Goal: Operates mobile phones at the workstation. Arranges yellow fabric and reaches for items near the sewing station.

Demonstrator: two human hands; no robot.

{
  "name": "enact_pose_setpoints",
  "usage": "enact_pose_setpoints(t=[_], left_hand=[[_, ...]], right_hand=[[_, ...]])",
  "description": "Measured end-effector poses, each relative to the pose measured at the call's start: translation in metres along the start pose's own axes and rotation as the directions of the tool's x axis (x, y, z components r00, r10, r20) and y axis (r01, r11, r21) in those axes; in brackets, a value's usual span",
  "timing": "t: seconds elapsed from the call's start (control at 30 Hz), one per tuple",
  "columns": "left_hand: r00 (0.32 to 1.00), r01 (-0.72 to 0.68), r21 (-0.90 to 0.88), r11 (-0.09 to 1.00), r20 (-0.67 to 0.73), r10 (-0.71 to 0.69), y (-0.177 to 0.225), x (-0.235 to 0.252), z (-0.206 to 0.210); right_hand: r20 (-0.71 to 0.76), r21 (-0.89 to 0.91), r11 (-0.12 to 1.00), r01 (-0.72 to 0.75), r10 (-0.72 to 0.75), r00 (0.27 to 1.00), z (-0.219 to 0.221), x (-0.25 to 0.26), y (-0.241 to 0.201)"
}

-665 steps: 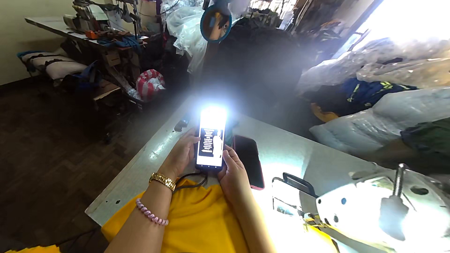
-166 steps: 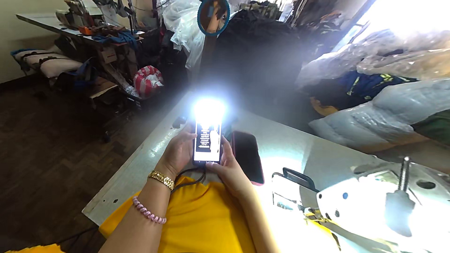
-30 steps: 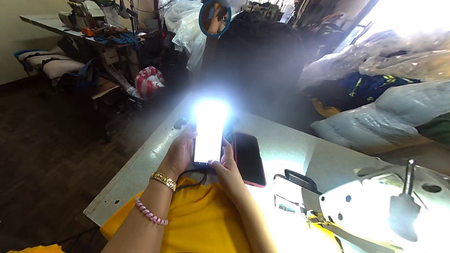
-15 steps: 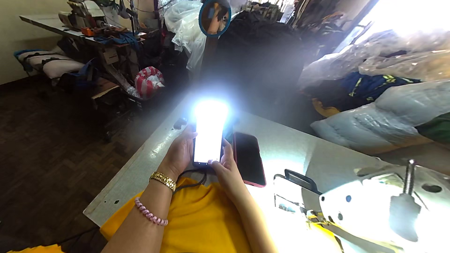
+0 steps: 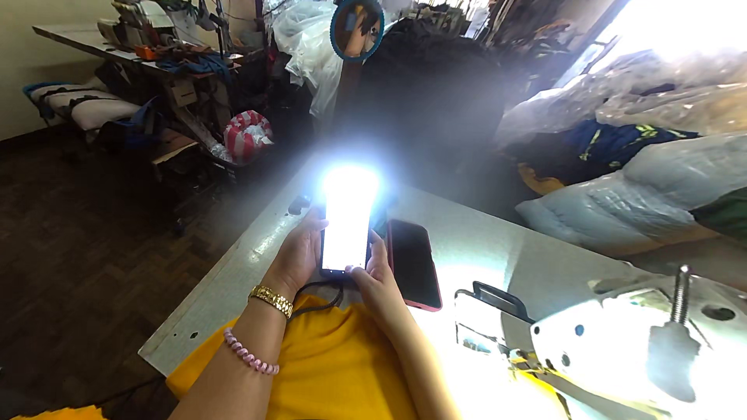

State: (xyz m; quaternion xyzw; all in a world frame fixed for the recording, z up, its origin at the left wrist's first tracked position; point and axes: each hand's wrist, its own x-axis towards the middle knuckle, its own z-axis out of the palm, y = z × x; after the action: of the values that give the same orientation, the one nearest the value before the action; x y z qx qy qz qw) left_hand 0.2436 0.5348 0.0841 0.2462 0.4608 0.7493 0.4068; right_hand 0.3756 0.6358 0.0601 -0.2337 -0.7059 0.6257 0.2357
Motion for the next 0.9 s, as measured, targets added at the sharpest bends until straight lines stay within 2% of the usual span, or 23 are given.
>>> enact_pose_setpoints(t=[0.9], left_hand=[[0.999,0.032,-0.016,0.999,-0.044,-0.033,-0.0001,0.0004,0.001]], right_hand=[[0.001,0.012,1.0,-0.009,0.009,1.0,-0.0002,0.0002,0.0008]])
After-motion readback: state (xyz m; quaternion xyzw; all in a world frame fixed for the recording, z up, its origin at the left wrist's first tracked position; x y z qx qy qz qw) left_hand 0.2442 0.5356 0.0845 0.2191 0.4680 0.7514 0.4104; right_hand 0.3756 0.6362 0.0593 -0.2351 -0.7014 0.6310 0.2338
